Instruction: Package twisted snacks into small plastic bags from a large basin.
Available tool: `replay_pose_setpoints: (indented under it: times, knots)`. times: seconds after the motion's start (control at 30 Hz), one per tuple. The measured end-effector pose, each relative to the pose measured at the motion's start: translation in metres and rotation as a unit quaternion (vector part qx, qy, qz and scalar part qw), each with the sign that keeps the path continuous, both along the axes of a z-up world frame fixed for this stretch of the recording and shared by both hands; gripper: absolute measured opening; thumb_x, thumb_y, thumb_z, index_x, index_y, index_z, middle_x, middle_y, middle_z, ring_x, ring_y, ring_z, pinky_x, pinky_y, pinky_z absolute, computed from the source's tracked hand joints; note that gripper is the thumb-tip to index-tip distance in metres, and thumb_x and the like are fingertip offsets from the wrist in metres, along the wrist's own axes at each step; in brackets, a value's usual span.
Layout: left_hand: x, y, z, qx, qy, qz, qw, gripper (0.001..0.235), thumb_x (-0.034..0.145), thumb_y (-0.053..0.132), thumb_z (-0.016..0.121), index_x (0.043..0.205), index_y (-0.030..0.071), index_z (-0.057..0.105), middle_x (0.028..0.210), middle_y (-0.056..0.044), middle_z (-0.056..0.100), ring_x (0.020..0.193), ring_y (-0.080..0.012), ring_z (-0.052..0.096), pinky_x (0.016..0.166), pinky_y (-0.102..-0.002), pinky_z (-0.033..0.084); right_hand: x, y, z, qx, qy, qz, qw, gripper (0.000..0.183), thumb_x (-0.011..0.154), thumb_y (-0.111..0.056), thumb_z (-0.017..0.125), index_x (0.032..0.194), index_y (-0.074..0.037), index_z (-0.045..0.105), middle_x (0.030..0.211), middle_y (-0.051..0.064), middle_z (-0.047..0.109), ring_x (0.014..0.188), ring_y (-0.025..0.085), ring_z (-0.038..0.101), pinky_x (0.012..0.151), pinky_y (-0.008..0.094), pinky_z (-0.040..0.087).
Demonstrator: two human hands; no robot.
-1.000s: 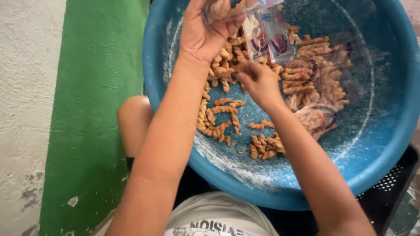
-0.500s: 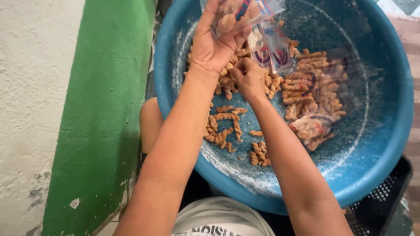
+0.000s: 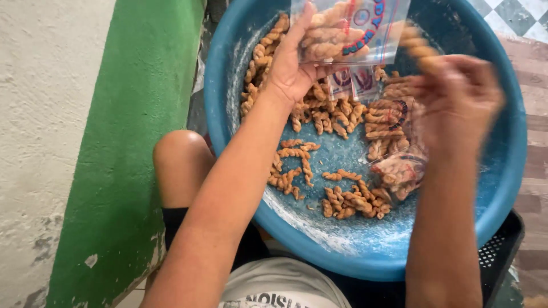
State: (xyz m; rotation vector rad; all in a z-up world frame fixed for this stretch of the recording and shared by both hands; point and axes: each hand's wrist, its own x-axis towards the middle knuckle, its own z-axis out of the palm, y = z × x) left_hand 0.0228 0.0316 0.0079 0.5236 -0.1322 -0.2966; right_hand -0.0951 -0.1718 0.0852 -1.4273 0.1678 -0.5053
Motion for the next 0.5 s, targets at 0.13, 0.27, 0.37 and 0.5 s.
replay_pose_setpoints:
  times: [0.13, 0.27, 0.37, 0.5]
  knots:
    - [-0.011, 0.004, 0.006, 0.015, -0.063, -0.05, 0.997, 0.07, 0.082, 0.053, 0.074, 0.122, -0.004, 0.07, 0.109, -0.026, 0.077, 0.094, -0.0405, 0.078, 0.077, -0.048, 0.068, -0.017, -0.036, 0.002, -0.014, -0.056, -0.005, 0.998, 0.012, 0.103, -0.011, 0.074, 0.105, -0.012, 0.062, 0.1, 0.016, 0.073, 0.078, 0.023, 0.073, 0.07, 0.031, 0.064]
    - [0.001, -0.007, -0.008, 0.061, 0.007, -0.04, 0.997, 0.061, 0.074, 0.055, 0.075, 0.105, 0.002, 0.075, 0.087, -0.017, 0.081, 0.066, -0.0288, 0.076, 0.066, -0.047, 0.067, -0.015, -0.02, 0.008, 0.007, -0.044, -0.02, 0.999, 0.012, 0.095, -0.002, 0.077, 0.096, -0.005, 0.066, 0.089, 0.016, 0.07, 0.065, 0.026, 0.07, 0.061, 0.03, 0.065]
    - [-0.008, -0.011, 0.004, 0.105, 0.047, -0.039, 0.993, 0.06, 0.067, 0.044, 0.084, 0.111, 0.005, 0.068, 0.098, -0.014, 0.078, 0.074, -0.027, 0.076, 0.06, -0.049, 0.069, -0.015, -0.012, 0.005, 0.041, -0.032, 0.011, 0.999, 0.007, 0.096, -0.001, 0.07, 0.1, -0.004, 0.066, 0.094, 0.019, 0.074, 0.066, 0.025, 0.071, 0.062, 0.03, 0.064]
    - [-0.031, -0.006, 0.018, 0.132, -0.085, -0.118, 0.98, 0.058, 0.078, 0.049, 0.078, 0.106, -0.001, 0.077, 0.094, -0.014, 0.081, 0.078, -0.026, 0.08, 0.071, -0.049, 0.072, -0.01, -0.031, -0.009, 0.082, -0.044, -0.009, 0.996, 0.006, 0.1, -0.002, 0.069, 0.099, -0.007, 0.065, 0.086, 0.015, 0.067, 0.067, 0.026, 0.069, 0.063, 0.032, 0.063]
